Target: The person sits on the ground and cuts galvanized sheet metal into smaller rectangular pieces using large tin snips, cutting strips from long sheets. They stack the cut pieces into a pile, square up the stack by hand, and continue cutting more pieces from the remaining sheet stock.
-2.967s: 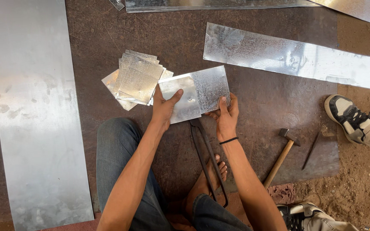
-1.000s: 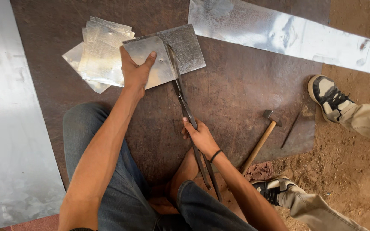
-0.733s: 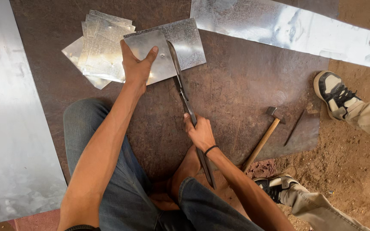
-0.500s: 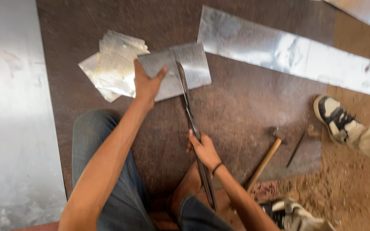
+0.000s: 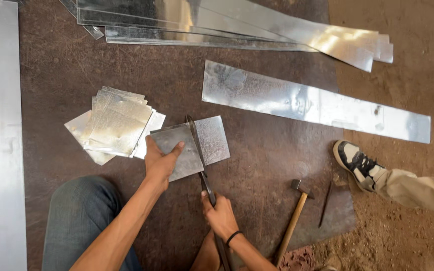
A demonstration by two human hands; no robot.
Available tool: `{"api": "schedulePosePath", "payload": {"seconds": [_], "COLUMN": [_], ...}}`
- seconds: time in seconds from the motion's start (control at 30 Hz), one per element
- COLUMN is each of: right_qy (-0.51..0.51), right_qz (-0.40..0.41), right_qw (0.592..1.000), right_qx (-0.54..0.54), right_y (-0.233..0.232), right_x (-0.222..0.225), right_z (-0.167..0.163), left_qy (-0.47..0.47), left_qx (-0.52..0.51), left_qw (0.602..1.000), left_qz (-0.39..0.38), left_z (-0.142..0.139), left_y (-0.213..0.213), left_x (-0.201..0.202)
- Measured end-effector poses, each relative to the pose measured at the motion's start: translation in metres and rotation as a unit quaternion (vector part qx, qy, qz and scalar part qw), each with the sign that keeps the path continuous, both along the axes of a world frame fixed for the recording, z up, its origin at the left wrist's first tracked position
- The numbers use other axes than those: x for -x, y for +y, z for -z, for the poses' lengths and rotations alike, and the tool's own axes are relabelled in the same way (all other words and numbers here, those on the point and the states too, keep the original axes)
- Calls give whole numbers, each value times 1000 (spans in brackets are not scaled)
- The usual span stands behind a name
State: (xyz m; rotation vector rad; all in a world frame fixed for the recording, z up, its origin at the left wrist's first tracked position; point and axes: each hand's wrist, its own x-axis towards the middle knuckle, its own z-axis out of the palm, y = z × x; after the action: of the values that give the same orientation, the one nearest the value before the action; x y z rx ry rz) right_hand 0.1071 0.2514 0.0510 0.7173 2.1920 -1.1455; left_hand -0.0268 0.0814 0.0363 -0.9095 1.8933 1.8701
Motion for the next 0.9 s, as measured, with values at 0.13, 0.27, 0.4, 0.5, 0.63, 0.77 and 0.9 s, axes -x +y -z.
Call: {"api": "schedulePosePath", "payload": {"seconds": [0.13, 0.27, 0.4, 0.5, 0.63, 0.77, 0.9], "right_qy": [53, 22, -10, 226, 295, 375, 269], "right_qz": [-35, -39, -43, -103, -89, -135, -85], "right_qw": [995, 995, 996, 957, 920, 861, 901], "right_qx": [-70, -87, -75, -150, -243, -315, -331], "right_y": [-2, -10, -18, -12, 8, 4, 1], "right_x": [6, 5, -4, -2, 38, 75, 92], "right_z": [0, -5, -10, -14, -4, 14, 14], "left_qy": [34, 64, 142, 203, 209, 202, 173], "left_qx": [-107, -46, 54, 78, 38, 164, 240], "left_qw": [993, 997, 988, 976, 975, 965, 955], "left_qz": [-39, -25, -2, -4, -73, -39, 10], "left_z": [-9, -18, -30, -34, -26, -14, -8], "left_y": [1, -18, -69, -105, -119, -120, -124], "left_x": [5, 20, 44, 55, 58, 52, 48]}}
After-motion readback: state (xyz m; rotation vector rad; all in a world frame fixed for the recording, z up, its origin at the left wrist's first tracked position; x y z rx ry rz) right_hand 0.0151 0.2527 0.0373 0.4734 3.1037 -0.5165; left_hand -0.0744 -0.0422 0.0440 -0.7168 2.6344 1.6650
